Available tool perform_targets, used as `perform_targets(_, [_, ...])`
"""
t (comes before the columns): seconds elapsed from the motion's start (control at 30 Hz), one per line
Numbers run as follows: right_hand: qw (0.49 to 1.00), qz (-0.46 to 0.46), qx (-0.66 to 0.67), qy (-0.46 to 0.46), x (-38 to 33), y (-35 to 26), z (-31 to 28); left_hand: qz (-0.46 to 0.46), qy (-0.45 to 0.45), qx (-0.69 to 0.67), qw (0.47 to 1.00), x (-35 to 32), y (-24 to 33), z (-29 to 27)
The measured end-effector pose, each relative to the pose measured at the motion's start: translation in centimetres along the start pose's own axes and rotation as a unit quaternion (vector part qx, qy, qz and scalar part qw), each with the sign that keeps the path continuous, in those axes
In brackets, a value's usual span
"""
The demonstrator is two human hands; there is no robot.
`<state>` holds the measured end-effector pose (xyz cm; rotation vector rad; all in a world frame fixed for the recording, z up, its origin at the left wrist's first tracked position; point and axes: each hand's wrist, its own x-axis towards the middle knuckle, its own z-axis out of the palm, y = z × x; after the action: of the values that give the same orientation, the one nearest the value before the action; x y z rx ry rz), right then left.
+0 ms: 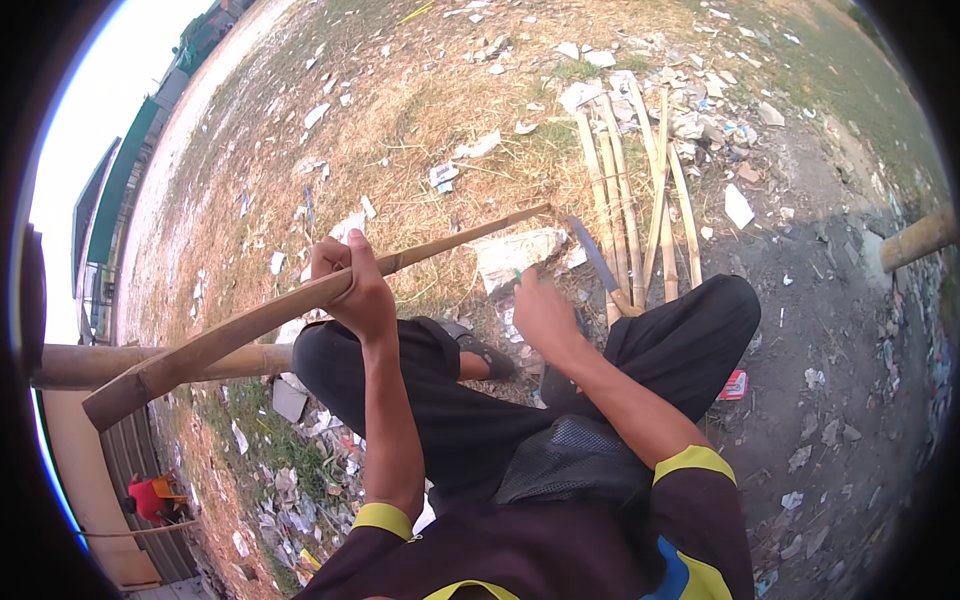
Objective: The person sits on the ground and uses a knife to repeatedly scrape and sharpen the surface of a long bamboo stick. They hold the stick with one hand and draw the knife along its length, occasionally rotating the stick to work on different sides.
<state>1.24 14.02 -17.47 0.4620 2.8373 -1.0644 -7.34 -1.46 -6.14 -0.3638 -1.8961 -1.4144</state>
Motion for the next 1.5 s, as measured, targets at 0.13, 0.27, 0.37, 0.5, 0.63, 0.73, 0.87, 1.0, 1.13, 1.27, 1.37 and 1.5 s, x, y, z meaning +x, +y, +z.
perform_targets(0.13, [0.983, -0.054, 0.172, 0.045, 0.3, -3.2, -6.0, -0.036, 0.021, 0.011, 0.999, 1.1, 1.2, 1.3])
perform_targets(0.27, [0.949, -0.173, 0.263, 0.004, -0.6, -6.3, -6.5, -0.052, 0.058, 0.029, 0.997, 0.8, 0.8, 1.2])
perform_targets(0.37, [0.964, -0.161, 0.211, -0.006, -0.7, -7.8, -4.9, -0.056, 0.075, 0.047, 0.995, 0.6, 0.8, 1.1])
perform_targets(0.5, [0.978, -0.142, 0.151, -0.005, -0.8, -9.0, -3.8, -0.040, 0.066, 0.054, 0.996, 0.5, 1.3, 0.9])
perform_targets(0.63, [0.986, -0.131, 0.100, 0.008, 1.1, -6.2, -2.3, -0.057, 0.053, 0.061, 0.995, 0.8, 1.2, 0.9])
perform_targets(0.73, [0.986, -0.135, 0.100, -0.005, 1.6, -6.8, -3.4, -0.033, 0.044, 0.064, 0.996, 0.3, 0.6, 0.6])
perform_targets(0.87, [0.981, -0.159, 0.109, 0.000, 0.4, -8.0, -4.0, -0.048, 0.039, 0.044, 0.997, 0.3, 1.4, 1.0])
perform_targets(1.0, [0.991, -0.125, 0.052, 0.019, 2.7, -3.1, -0.1, -0.068, 0.045, 0.042, 0.996, 0.8, 0.6, 0.3])
perform_targets(1.13, [0.982, -0.168, 0.080, 0.027, 2.0, -5.5, -2.4, -0.070, 0.023, 0.052, 0.996, 0.4, 0.6, -0.2])
perform_targets(1.27, [0.973, -0.176, 0.131, 0.067, 2.8, -4.5, -0.1, -0.079, 0.020, 0.055, 0.995, 0.3, 1.0, 0.6])
perform_targets(1.37, [0.989, -0.117, 0.082, 0.049, 4.7, -1.9, 1.3, -0.097, 0.030, 0.035, 0.994, 1.0, 0.7, 0.5])
perform_targets(1.5, [0.986, -0.135, 0.091, 0.025, 2.9, -4.8, -0.9, -0.086, 0.036, 0.035, 0.995, 0.8, 0.9, 0.1])
